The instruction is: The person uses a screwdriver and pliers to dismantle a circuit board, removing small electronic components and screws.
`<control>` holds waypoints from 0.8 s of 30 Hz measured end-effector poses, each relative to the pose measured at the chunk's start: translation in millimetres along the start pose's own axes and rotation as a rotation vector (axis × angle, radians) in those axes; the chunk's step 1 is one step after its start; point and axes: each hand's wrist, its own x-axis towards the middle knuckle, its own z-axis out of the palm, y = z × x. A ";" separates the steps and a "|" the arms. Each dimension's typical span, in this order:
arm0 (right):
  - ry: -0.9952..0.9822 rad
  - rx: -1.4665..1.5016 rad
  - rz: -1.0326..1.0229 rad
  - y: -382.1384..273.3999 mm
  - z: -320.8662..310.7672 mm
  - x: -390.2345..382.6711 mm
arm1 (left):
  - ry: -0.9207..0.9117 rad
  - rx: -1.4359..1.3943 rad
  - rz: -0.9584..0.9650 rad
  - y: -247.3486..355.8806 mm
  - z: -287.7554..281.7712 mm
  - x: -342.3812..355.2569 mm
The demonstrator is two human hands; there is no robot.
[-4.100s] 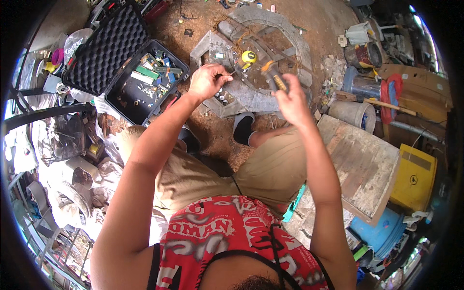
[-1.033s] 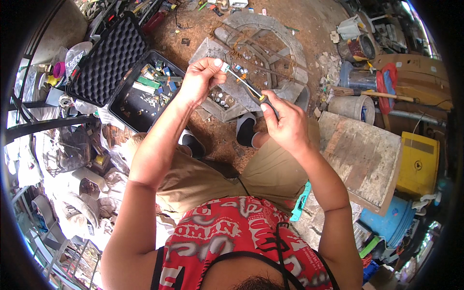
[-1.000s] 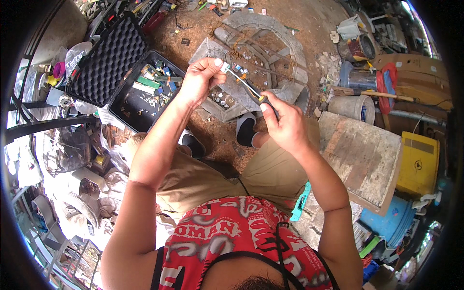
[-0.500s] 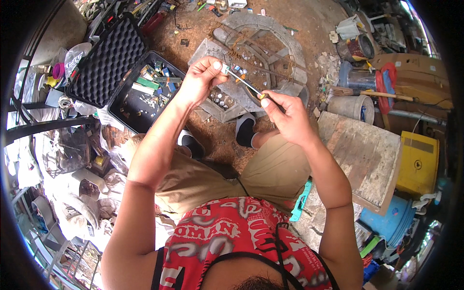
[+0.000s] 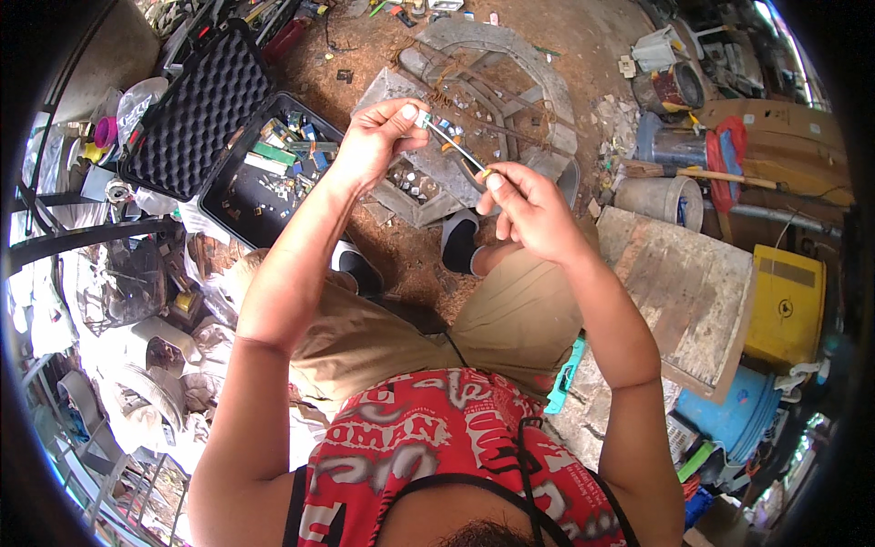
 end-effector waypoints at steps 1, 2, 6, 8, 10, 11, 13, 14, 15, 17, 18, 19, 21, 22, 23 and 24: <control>-0.043 0.104 0.038 -1.2 -2.1 1.3 | -0.013 0.009 0.003 -0.9 -1.4 -0.3; -0.059 0.114 0.032 -1.3 -5.1 2.7 | -0.026 0.018 0.006 -1.7 -2.5 -0.6; -0.024 -0.011 -0.081 -6.5 -7.4 5.4 | -0.024 0.020 0.053 -2.3 -1.0 -0.9; 0.066 -0.203 -0.209 -5.4 -6.0 6.7 | 0.000 0.043 0.065 -4.2 1.0 -0.8; 0.179 -0.444 -0.366 0.2 -4.5 9.3 | 0.012 0.050 0.068 -5.6 0.6 0.3; 0.217 -0.499 -0.371 -0.8 -4.2 7.3 | 0.012 0.046 0.064 -6.6 -0.4 1.6; 0.290 -0.608 -0.380 -12.1 2.0 0.2 | 0.013 0.033 0.053 -6.9 -1.1 1.9; 0.309 -0.652 -0.437 -12.0 2.9 0.7 | 0.012 0.025 0.047 -5.9 -1.5 1.7; 0.331 -0.697 -0.495 -12.3 3.5 0.6 | 0.010 0.016 0.041 -5.0 -1.4 1.5; 0.371 -0.794 -0.578 -12.1 4.0 0.0 | 0.010 0.015 0.033 -7.7 -3.7 3.4; 0.391 -0.847 -0.604 -11.2 4.3 -0.1 | 0.011 0.016 0.030 -8.0 -3.8 4.0; 0.410 -0.899 -0.630 -10.2 4.5 -0.1 | 0.017 0.014 0.026 -8.0 -3.5 4.1; 0.431 -0.963 -0.649 -8.0 4.2 0.5 | 0.029 0.010 0.020 -7.6 -1.5 4.0; 0.442 -0.995 -0.659 -7.3 3.8 0.6 | 0.039 0.020 0.008 -7.6 0.1 4.1; 0.451 -1.019 -0.664 -6.9 3.6 0.3 | 0.049 0.030 -0.004 -7.8 2.1 4.2; 0.458 -1.042 -0.671 -6.3 3.8 -0.1 | 0.062 0.041 -0.015 -7.9 2.6 3.6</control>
